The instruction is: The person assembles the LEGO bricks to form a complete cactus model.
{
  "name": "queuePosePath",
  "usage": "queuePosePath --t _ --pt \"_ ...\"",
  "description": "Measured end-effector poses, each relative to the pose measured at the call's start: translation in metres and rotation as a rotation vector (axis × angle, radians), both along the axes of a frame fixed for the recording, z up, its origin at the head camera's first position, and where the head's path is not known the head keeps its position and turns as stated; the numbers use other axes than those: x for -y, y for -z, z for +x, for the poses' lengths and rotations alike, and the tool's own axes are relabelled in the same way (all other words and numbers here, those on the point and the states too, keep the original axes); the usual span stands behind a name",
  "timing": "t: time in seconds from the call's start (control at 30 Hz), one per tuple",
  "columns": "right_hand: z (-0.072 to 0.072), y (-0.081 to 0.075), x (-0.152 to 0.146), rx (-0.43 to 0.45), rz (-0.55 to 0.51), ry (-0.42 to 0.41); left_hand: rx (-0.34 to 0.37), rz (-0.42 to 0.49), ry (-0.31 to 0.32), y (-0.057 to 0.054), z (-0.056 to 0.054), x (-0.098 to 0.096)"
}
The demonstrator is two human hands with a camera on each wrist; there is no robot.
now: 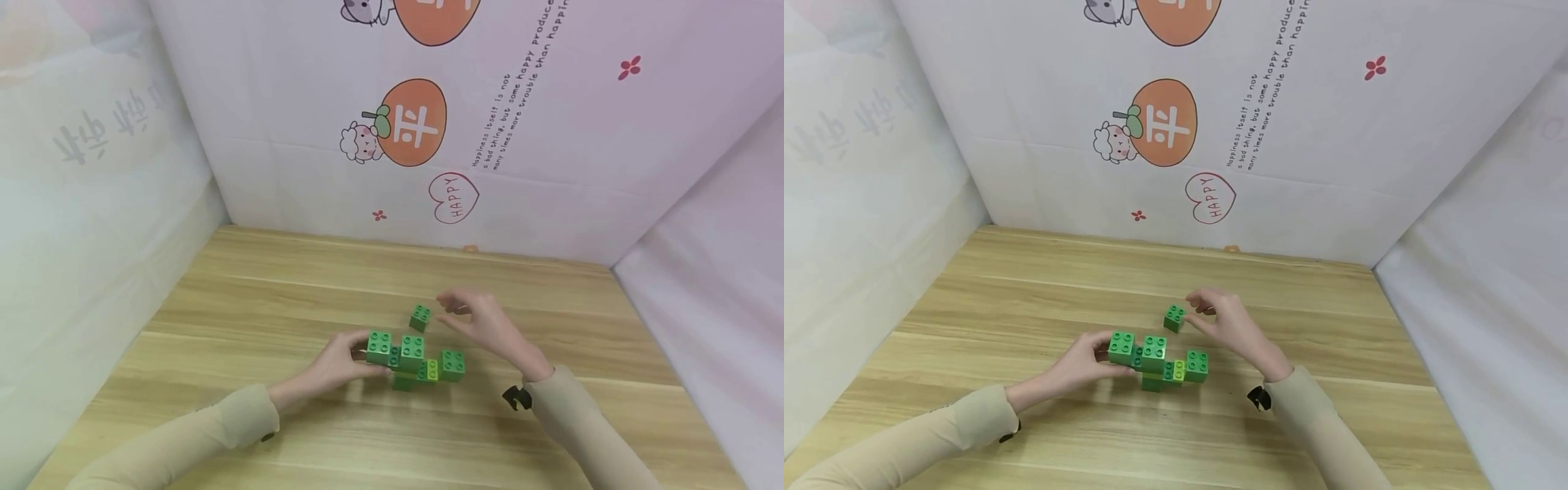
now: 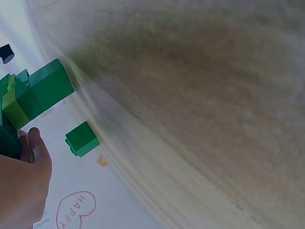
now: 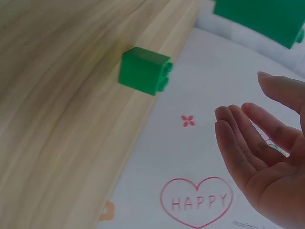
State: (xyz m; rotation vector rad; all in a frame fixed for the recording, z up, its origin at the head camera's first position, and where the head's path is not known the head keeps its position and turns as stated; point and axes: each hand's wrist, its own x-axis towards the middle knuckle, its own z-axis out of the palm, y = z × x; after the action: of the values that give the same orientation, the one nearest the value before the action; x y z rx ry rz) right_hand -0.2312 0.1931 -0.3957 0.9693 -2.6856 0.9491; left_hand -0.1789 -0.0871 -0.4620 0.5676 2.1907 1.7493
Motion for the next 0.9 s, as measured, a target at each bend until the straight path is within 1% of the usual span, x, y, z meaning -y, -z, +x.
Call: queuePosePath --t 0.13,0.3,0.6,0.9 --pt "-0.006 0.008 -0.004 0.059 0.022 0.035 -0.003 0.000 0.005 0.000 0.000 -0.001" --pt "-0.015 0.019 -0.006 0.090 0.048 0.060 -0.009 0.002 0.005 -0.001 0.001 -0.001" --pt "-0.029 0.036 -0.009 0.141 0.077 0.064 0.014 -0.002 -0.003 0.000 0.000 -0.002" --pt "-0.037 0.042 -0.006 0.242 0.116 0.097 0.011 0.009 -0.008 -0.001 0.000 -0.004"
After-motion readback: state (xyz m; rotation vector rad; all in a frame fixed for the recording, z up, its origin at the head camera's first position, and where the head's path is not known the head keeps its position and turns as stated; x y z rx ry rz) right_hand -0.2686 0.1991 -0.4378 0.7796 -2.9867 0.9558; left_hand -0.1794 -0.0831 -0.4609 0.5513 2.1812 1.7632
